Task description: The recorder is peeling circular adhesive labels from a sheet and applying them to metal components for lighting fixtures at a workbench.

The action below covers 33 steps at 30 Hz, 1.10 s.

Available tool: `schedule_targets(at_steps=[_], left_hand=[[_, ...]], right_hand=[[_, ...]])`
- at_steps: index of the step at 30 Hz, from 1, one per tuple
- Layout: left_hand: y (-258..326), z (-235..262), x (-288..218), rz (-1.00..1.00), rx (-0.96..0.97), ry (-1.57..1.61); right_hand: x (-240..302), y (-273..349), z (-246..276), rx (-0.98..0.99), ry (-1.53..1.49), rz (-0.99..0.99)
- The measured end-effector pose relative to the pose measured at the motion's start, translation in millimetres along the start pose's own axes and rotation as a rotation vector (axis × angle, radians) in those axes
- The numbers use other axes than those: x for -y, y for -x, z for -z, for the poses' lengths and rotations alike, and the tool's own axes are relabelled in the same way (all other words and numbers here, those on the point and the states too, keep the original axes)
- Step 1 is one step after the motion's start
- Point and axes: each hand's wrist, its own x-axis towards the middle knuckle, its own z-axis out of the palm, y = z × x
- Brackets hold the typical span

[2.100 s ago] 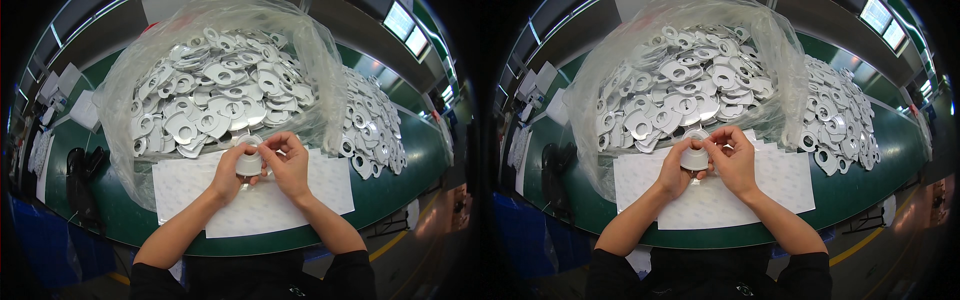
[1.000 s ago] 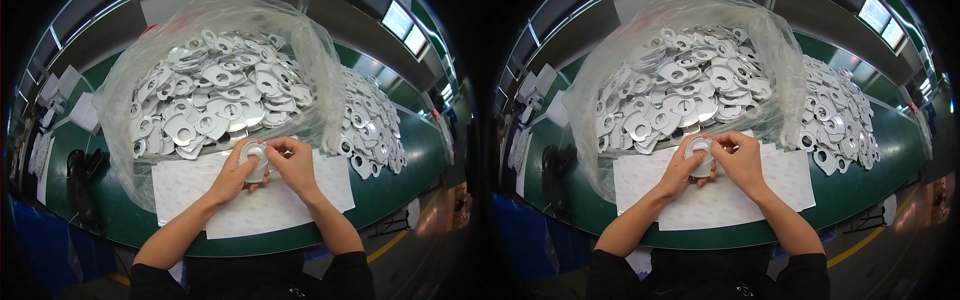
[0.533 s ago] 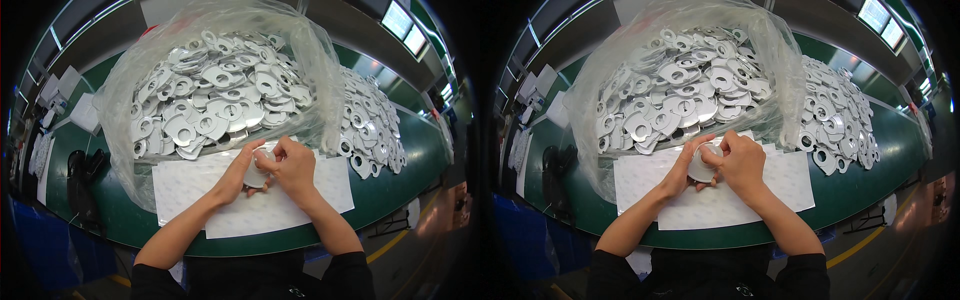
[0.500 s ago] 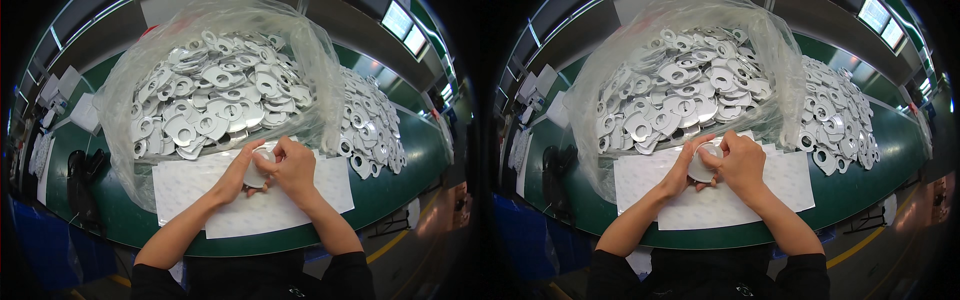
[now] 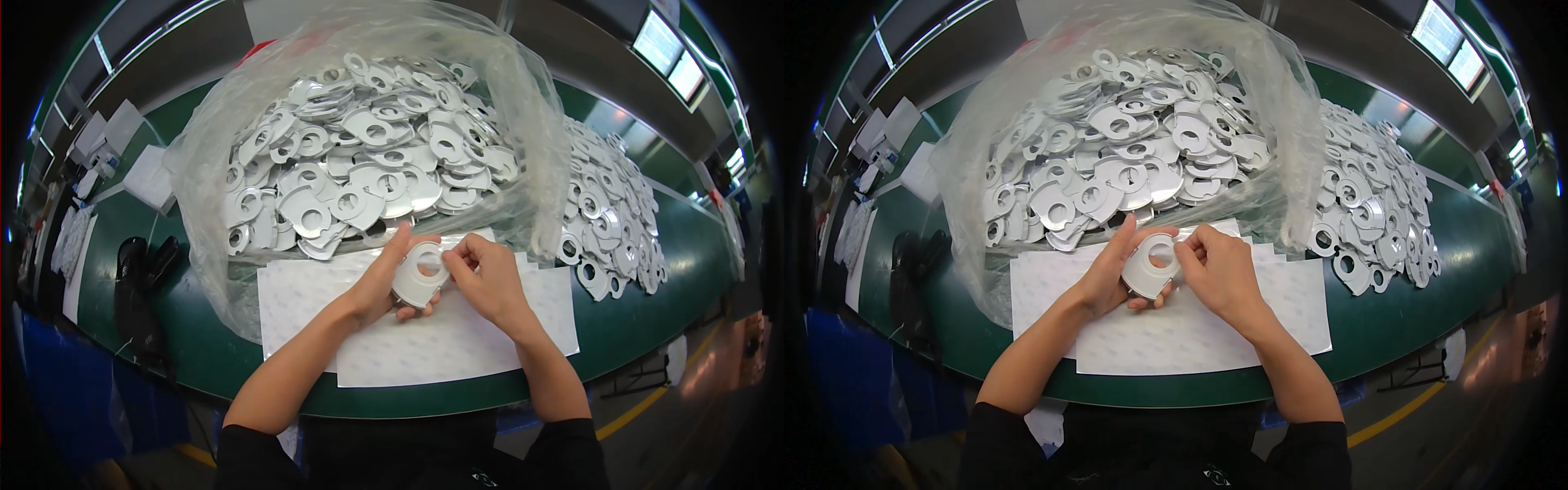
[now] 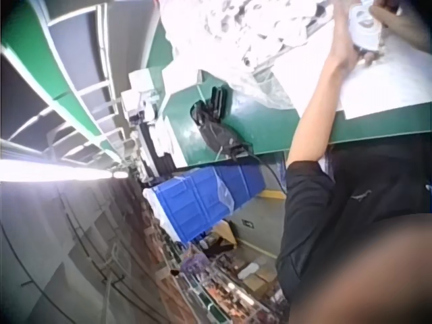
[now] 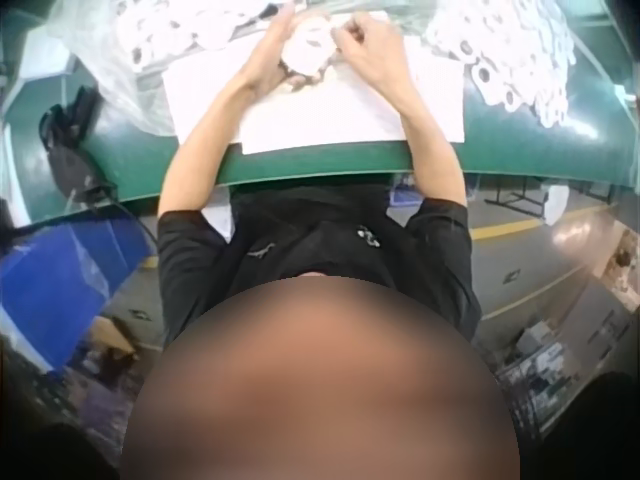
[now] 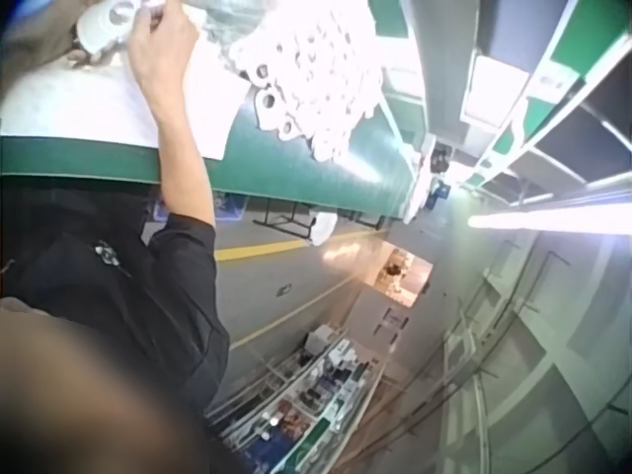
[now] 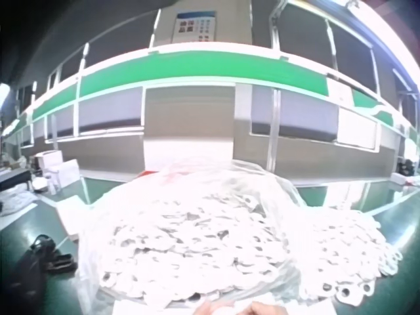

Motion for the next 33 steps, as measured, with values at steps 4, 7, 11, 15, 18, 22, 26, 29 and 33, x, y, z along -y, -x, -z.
schedule_targets(at_steps=[4, 7, 11, 15, 18, 22, 26, 29, 33], left_hand=[[3.8, -2.3, -0.8, -0.001, 0.021, -0.021], [8.3, -2.2, -2.2, -0.126, -0.004, -0.042], [8.6, 18.6, -14.1, -0.575, -0.402, -0.475], [19.6, 35.2, -27.1, -0.712, -0.849, -1.156], [21.5, 37.4, -23.6, -0.686, -0.920, -1.348], [18.1, 38.1, -17.4, -0.548, -0.916, -1.466], [12.0, 47.8, -11.9, -0.553, -0.938, -1.477], [14.0, 44.1, -12.4, -0.559, -0.988, -1.553], [21.7, 37.2, -21.6, -0.492, -1.078, -1.531]], right_hand=[[-4.3, -5.0, -0.5, 0.032, -0.084, -0.058], [1.9, -7.0, 11.1, 0.102, -0.395, -0.181], [-11.5, -15.7, 43.7, -0.280, -0.847, -0.024], [7.8, -24.1, 59.0, -0.597, -1.147, 0.021], [6.4, -25.4, 46.0, -0.738, -1.016, -0.008], [5.5, -8.8, 8.2, -0.184, -0.367, 0.267], [16.6, 17.7, -31.7, 0.237, 0.281, 0.608], [17.5, 22.8, -40.2, 0.348, 0.394, 0.500], [21.7, 20.7, -35.9, 0.330, 0.430, 0.429]])
